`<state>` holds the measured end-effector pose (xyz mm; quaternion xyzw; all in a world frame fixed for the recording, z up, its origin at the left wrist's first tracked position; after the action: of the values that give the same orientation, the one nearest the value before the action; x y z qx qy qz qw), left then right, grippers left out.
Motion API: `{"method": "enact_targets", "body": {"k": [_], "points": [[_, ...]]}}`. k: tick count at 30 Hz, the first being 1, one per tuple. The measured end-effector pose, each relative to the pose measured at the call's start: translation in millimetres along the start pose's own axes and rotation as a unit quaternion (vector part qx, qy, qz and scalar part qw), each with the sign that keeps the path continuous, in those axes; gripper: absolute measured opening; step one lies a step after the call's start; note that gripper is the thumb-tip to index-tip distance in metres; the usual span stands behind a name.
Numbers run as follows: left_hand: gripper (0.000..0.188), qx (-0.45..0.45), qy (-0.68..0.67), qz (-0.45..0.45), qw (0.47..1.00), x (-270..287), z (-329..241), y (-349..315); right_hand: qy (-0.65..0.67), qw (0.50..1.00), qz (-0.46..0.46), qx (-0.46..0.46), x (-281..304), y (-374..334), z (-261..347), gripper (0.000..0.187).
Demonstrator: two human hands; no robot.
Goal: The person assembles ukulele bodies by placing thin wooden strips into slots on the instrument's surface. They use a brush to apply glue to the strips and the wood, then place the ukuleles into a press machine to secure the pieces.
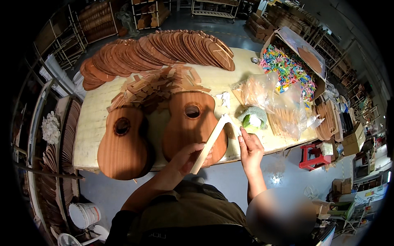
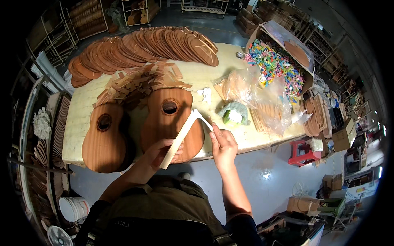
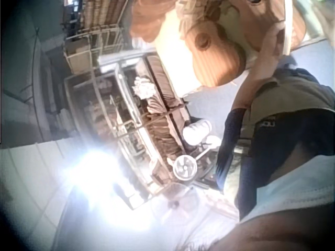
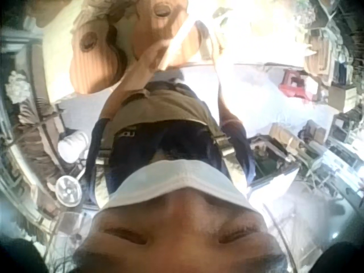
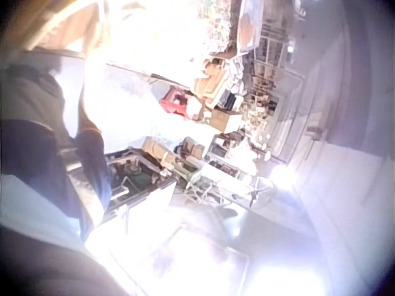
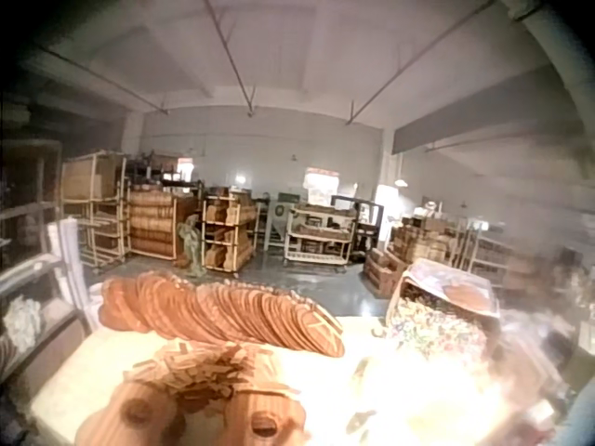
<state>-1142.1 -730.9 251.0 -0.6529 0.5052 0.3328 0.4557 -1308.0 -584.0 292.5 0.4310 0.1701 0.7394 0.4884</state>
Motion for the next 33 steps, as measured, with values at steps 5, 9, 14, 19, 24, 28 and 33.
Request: {"method": "enact_targets", "body": {"k": [5,9,14,19,24,28,33], "points": [[0.035,-0.035,-0.047,-0.021,0.998,10.4,-1.9,-3.1,-0.066,0.982,0.026,0.175,0.0,-25.0,22.6,0.034],[0.035,-0.094,-0.047,-0.132,0.986,1.6,-7.9,-0.3,0.0,0.97,0.099,0.22,5.3,-46.2,36.0,0.031],[0.036,-0.022,-0.029,-0.018,0.999,11.1,-5.6,-6.5,0.04,0.992,0.085,-0.085,2.2,3.7,5.8,0.023],[0.035,-0.088,-0.002,-0.124,0.988,-4.7,-8.0,-6.5,0.018,0.998,0.045,0.037,-5.9,-6.8,16.3,0.027],[0.033,-0.104,-0.084,0.006,0.991,35.6,-27.3,11.3,0.077,0.954,0.145,0.252,-10.3,-51.2,45.5,0.02],[0.035,-0.176,-0.066,-0.061,0.98,44.5,-27.0,15.5,0.163,0.981,0.034,-0.096,-29.0,-60.8,-7.6,0.019],[0.03,-0.169,-0.065,-0.191,0.965,42.3,-20.1,1.5,0.355,0.812,-0.191,-0.421,-63.1,-51.1,-138.6,0.017]]}}
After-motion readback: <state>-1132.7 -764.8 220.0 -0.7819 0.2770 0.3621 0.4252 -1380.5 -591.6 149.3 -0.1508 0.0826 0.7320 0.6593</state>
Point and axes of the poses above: each hand's wrist, its own y-axis towards the middle knuckle, its own x-axis out of the back of the hand, z = x × y, the point moved 1 cm from there along y, towards the middle knuckle, and after that the axes turned 7 degrees about -z, right-handed, at the moved point
